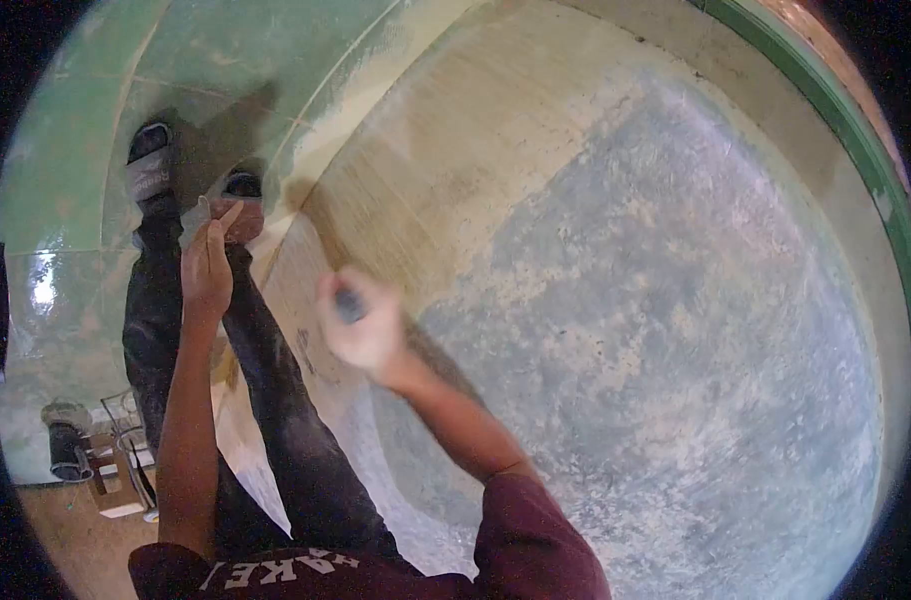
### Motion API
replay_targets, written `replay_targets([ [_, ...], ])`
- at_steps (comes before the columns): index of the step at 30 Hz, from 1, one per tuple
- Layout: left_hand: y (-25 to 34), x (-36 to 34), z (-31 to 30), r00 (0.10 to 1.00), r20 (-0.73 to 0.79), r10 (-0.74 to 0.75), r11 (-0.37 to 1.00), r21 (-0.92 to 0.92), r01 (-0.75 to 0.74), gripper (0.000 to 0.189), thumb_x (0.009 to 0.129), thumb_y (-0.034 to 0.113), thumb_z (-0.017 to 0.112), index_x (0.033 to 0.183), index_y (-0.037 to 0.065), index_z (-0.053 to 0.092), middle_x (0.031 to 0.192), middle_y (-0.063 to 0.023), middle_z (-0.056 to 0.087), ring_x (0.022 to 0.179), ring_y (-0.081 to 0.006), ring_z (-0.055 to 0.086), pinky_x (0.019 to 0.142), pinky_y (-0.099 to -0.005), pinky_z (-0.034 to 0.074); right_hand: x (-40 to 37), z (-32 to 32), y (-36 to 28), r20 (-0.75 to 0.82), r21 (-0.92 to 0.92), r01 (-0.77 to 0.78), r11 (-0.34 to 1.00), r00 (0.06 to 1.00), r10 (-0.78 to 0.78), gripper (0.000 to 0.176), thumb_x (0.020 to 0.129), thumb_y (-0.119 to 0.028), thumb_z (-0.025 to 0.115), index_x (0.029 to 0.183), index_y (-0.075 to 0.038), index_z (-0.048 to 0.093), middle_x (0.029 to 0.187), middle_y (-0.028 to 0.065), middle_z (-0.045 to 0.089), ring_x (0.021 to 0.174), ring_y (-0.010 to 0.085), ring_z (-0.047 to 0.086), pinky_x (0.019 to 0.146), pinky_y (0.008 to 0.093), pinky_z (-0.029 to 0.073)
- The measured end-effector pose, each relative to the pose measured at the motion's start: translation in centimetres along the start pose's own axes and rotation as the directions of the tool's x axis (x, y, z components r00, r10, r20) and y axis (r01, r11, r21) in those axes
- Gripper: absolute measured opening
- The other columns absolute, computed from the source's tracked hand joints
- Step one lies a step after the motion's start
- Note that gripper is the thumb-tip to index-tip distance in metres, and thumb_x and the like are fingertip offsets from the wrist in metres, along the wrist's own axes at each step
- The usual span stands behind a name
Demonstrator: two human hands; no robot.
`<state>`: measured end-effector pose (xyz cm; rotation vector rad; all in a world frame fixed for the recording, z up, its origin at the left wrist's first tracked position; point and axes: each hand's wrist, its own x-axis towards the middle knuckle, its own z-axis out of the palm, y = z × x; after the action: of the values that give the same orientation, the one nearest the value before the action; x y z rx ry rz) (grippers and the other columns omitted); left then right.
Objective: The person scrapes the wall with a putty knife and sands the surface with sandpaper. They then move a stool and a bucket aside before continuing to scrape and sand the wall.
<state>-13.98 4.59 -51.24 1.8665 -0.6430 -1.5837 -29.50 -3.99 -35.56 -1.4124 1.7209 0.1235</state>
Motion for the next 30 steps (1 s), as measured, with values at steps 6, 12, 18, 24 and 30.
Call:
replay_targets([
  [6,-0.6,-2.2,0.5,0.999,0.002,0.039,0.997,0.071,-0.039,0.049,0.103,0.026,0.027,0.118,-0.001,0.065,0.116,-0.0245,0.063,0.109,-0.0379,0.059,0.096,-0.0398,0.044,1.8,-3.1,3.6,-0.362,-0.027,0.011,1.0,0.932,-0.02,0.019,0.092,-0.012,0.058,0.077,0.0,0.06,0.063,0.0057,0.058,0.058,0.0152,0.056,0.056,0.0309,0.046],
  [12,-6.0,-9.1,-3.0,0.994,-0.068,0.08,0.992,-0.092,-0.086,0.048,0.102,0.023,0.026,0.118,-0.001,0.065,0.112,-0.0257,0.063,0.105,-0.0378,0.06,0.093,-0.0393,0.044,-8.9,8.0,11.4,0.163,-0.086,-0.023,0.996,0.986,0.036,0.023,0.083,-0.024,0.066,0.089,-0.002,0.067,0.07,0.0231,0.062,0.067,0.0276,0.067,0.064,0.0413,0.05],
  [18,-7.4,-13.4,-3.5,0.997,-0.079,-0.017,0.995,-0.1,0.009,0.048,0.102,0.021,0.026,0.117,-0.001,0.065,0.112,-0.0249,0.064,0.106,-0.0363,0.06,0.096,-0.0385,0.043,0.2,-5.4,-4.6,-0.262,0.365,0.313,0.877,0.938,-0.225,0.025,0.094,-0.009,0.059,0.068,-0.005,0.059,0.062,-0.0019,0.054,0.056,0.0116,0.053,0.053,0.0281,0.045],
  [24,-10.7,-15.3,-1.5,0.997,0.016,-0.069,0.985,-0.16,0.071,0.047,0.103,0.024,0.028,0.116,0.001,0.066,0.111,-0.0263,0.063,0.106,-0.0393,0.059,0.095,-0.0403,0.042,-9.7,7.0,15.5,0.058,-0.324,-0.065,0.944,0.994,0.088,0.022,0.085,-0.022,0.065,0.086,0.0,0.065,0.076,0.0185,0.067,0.073,0.0327,0.066,0.069,0.0405,0.051],
  [30,-11.9,-14.4,-4.3,0.999,0.018,-0.039,0.998,0.043,0.038,0.046,0.102,0.027,0.031,0.115,0.002,0.067,0.108,-0.0267,0.062,0.103,-0.0411,0.058,0.094,-0.0407,0.043,-6.4,3.3,-1.9,-0.018,-0.128,0.386,0.914,0.92,-0.391,0.007,0.087,-0.006,0.06,0.081,-0.003,0.064,0.078,0.012,0.066,0.064,0.0162,0.062,0.06,0.0306,0.049],
])
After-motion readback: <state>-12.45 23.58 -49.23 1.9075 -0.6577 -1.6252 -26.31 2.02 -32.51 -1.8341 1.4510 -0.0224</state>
